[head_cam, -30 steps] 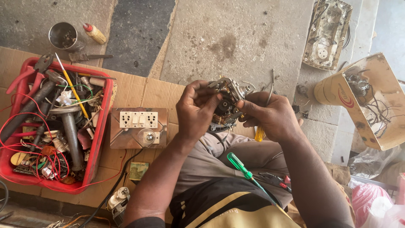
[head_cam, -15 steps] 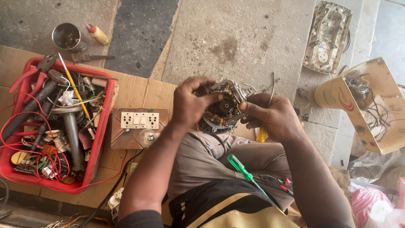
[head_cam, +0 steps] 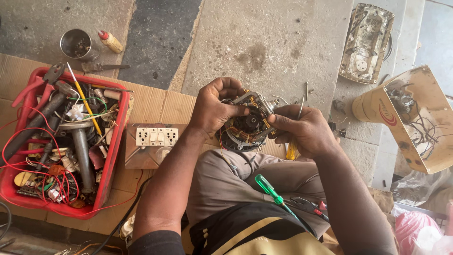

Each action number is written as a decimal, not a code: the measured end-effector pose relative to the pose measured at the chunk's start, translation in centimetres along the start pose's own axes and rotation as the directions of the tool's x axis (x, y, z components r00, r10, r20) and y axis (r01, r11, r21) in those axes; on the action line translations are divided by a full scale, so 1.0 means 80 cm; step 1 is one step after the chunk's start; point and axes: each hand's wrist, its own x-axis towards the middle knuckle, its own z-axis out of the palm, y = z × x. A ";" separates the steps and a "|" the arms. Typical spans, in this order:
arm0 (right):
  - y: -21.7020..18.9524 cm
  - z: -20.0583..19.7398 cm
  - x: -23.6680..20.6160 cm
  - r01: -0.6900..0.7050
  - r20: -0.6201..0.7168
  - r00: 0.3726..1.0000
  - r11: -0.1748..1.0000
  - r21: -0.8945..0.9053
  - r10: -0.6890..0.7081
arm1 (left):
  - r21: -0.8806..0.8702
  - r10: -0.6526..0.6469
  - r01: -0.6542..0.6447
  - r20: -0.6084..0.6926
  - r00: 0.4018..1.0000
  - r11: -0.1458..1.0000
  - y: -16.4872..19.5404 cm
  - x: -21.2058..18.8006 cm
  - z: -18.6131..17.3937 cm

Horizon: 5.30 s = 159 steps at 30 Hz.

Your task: The person sits on the floor and assembles an electrical motor. They connect wires to the motor's internal components, attach a metal housing, and secure it with screws using a screwdriver. The person then wipes the motor with a cloth and continues to adjust the internal parts.

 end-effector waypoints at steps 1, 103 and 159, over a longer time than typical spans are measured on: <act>0.000 0.001 0.000 -0.002 -0.003 1.000 1.000 0.002 0.002 | -0.002 0.004 -0.004 -0.015 1.000 1.000 0.000 -0.001 0.001; -0.018 0.028 -0.028 0.061 -0.107 0.991 0.989 -0.133 -0.076 | -0.456 -0.300 0.081 -0.431 0.851 0.886 -0.014 -0.048 0.080; 0.023 0.008 0.010 0.138 0.059 0.989 0.990 0.007 -0.139 | -0.856 -0.273 0.297 0.192 0.943 0.423 -0.087 -0.030 0.004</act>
